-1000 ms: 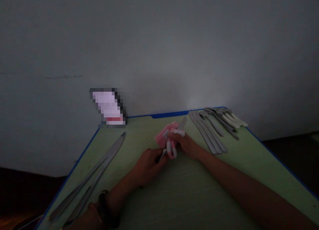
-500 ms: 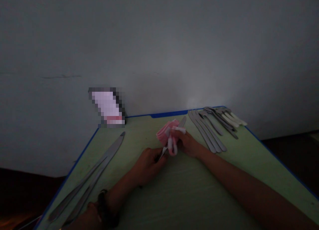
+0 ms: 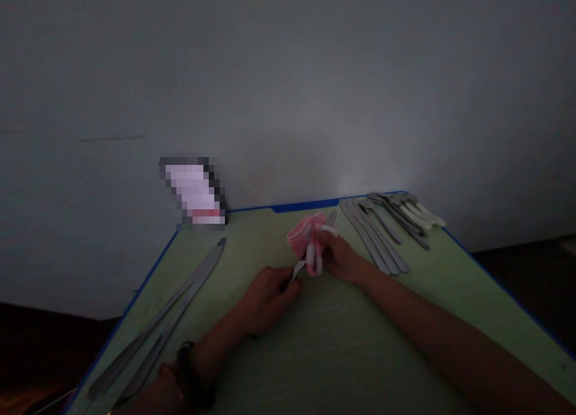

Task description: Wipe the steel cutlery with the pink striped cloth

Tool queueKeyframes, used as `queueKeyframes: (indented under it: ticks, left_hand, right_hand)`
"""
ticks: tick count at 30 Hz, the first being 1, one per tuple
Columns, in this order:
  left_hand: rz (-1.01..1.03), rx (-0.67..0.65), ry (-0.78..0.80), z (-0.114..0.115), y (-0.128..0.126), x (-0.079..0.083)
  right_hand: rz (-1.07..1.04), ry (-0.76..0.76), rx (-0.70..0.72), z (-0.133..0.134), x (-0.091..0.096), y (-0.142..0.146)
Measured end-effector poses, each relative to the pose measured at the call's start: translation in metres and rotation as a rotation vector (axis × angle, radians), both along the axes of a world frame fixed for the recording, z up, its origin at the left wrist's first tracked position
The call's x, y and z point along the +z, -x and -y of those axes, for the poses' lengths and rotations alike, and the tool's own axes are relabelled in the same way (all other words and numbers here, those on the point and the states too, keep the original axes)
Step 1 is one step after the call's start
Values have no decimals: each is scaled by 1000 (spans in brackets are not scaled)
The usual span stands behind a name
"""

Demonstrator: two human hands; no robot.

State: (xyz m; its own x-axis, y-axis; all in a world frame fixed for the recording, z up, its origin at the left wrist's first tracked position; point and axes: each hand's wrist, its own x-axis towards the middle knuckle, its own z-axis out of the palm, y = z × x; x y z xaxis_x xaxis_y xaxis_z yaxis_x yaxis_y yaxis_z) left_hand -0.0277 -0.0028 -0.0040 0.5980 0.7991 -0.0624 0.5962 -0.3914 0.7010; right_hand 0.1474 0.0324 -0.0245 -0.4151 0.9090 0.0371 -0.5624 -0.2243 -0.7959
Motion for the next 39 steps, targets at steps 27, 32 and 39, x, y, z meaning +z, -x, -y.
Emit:
queueKeyframes:
  ticks: [27,32,39]
  left_hand:
    - [-102,0,-47,1,-3,3]
    - [-98,-2,-48,1,-3,4]
    - [-152,-14,-65,2,-6,6]
  right_hand:
    - [-165,259,-281,-8,7,-3]
    - [-211,274,-313,-6,9,-2]
    - [-257,313,-349,-9,12,-7]
